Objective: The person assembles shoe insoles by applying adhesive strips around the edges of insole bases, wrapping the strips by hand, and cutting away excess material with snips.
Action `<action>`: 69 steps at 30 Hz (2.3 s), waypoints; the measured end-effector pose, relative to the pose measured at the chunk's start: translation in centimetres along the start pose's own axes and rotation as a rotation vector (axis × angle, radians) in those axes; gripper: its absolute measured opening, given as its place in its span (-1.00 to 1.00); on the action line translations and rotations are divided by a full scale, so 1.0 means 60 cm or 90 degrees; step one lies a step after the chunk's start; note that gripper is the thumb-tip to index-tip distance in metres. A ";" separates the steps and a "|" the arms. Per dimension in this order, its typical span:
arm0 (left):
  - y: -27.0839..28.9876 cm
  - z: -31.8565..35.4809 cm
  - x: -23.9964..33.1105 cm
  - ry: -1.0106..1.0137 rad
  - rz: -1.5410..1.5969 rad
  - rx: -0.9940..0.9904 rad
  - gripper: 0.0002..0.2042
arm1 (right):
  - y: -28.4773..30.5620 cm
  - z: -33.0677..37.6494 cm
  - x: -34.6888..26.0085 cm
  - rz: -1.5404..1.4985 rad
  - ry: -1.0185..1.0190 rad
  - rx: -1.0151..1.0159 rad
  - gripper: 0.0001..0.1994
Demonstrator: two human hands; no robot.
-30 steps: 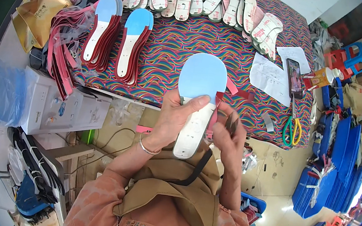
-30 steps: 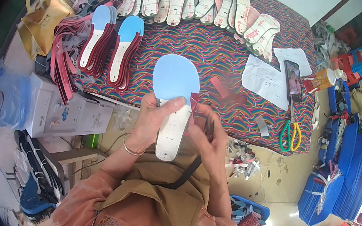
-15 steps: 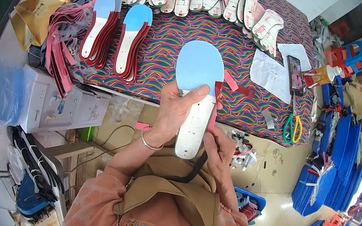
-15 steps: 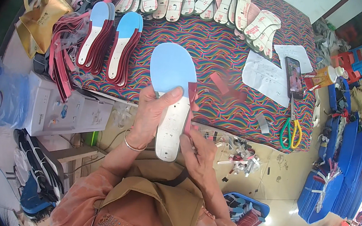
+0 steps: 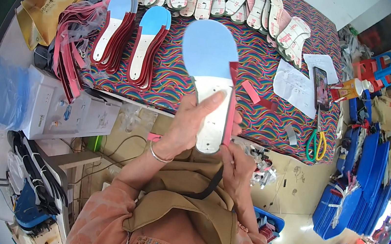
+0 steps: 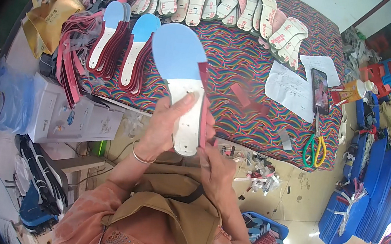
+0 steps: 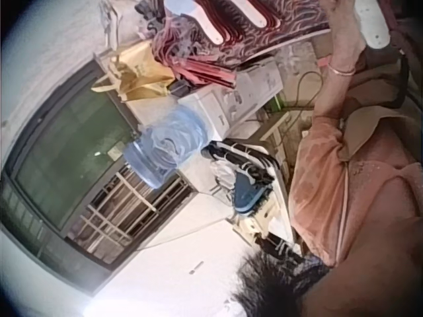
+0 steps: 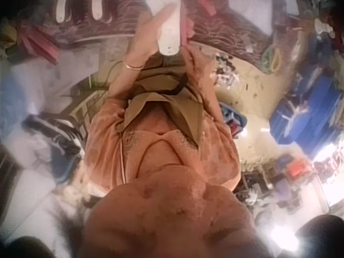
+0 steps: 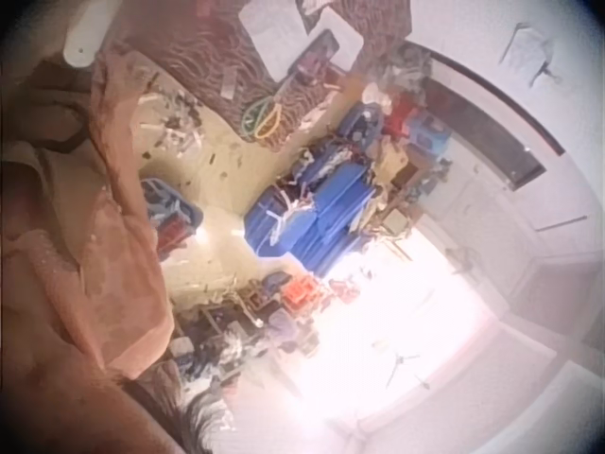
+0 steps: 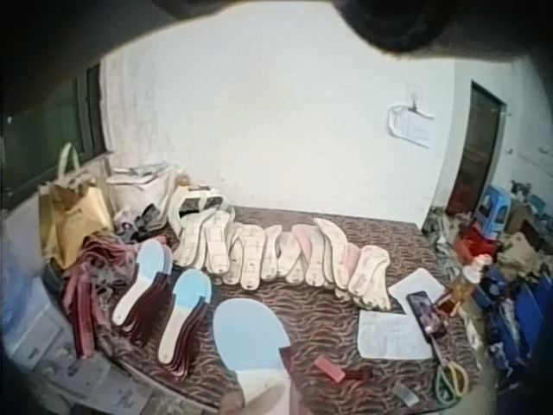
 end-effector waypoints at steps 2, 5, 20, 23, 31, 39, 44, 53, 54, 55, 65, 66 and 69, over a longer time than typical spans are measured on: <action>-0.004 -0.002 -0.006 0.007 0.020 -0.018 -0.68 | 0.002 0.011 0.008 -0.028 -0.014 0.007 -0.89; -0.006 -0.003 -0.014 0.046 0.113 -0.071 -0.71 | 0.021 0.003 0.022 -0.164 -0.079 -0.023 -0.85; -0.022 0.025 -0.044 0.071 -0.123 -0.105 -0.82 | 0.038 -0.091 0.027 -0.494 -0.143 0.011 -0.86; -0.026 0.027 -0.062 0.103 -0.081 -0.153 -0.82 | 0.047 -0.092 0.039 -0.553 -0.164 0.053 -0.92; -0.001 0.022 -0.056 0.066 -0.196 -0.120 -0.82 | 0.015 -0.071 0.037 -0.373 -0.133 0.010 -0.85; -0.004 -0.014 0.012 -0.024 -0.035 0.007 -0.80 | 0.015 -0.011 0.012 -0.137 -0.168 -0.213 -0.60; -0.005 -0.019 0.018 -0.020 0.167 -0.016 -0.86 | 0.008 0.020 0.012 -0.010 0.000 -0.091 -0.74; -0.019 -0.012 -0.004 -0.084 0.391 -0.075 -0.86 | 0.011 -0.001 -0.029 -0.110 -0.066 0.004 -0.80; -0.021 -0.006 -0.008 -0.074 0.272 -0.012 -0.85 | 0.008 -0.005 -0.021 -0.146 -0.082 0.039 -0.81; -0.021 0.001 -0.012 -0.068 0.153 0.051 -0.83 | 0.007 -0.006 -0.014 -0.181 -0.096 0.071 -0.82; 0.041 0.067 -0.024 0.233 -0.079 -0.095 -0.69 | 0.082 -0.046 0.010 -0.371 -0.191 0.052 -0.89; 0.027 0.086 -0.001 0.119 -0.242 -0.158 -0.68 | 0.091 -0.057 0.013 -0.287 -0.135 -0.014 -0.89; -0.049 0.082 0.095 -0.331 -0.675 -0.297 -0.58 | 0.092 -0.063 0.011 -0.163 -0.066 -0.099 -0.90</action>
Point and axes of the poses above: each hand's wrist, its own z-axis away from the middle knuckle, its own y-axis out of the back of the hand, x = y × z, the point moved 3 cm from there along -z, towards the middle knuckle, and after that the axes turned 3 degrees about z, right-handed, at the moved point
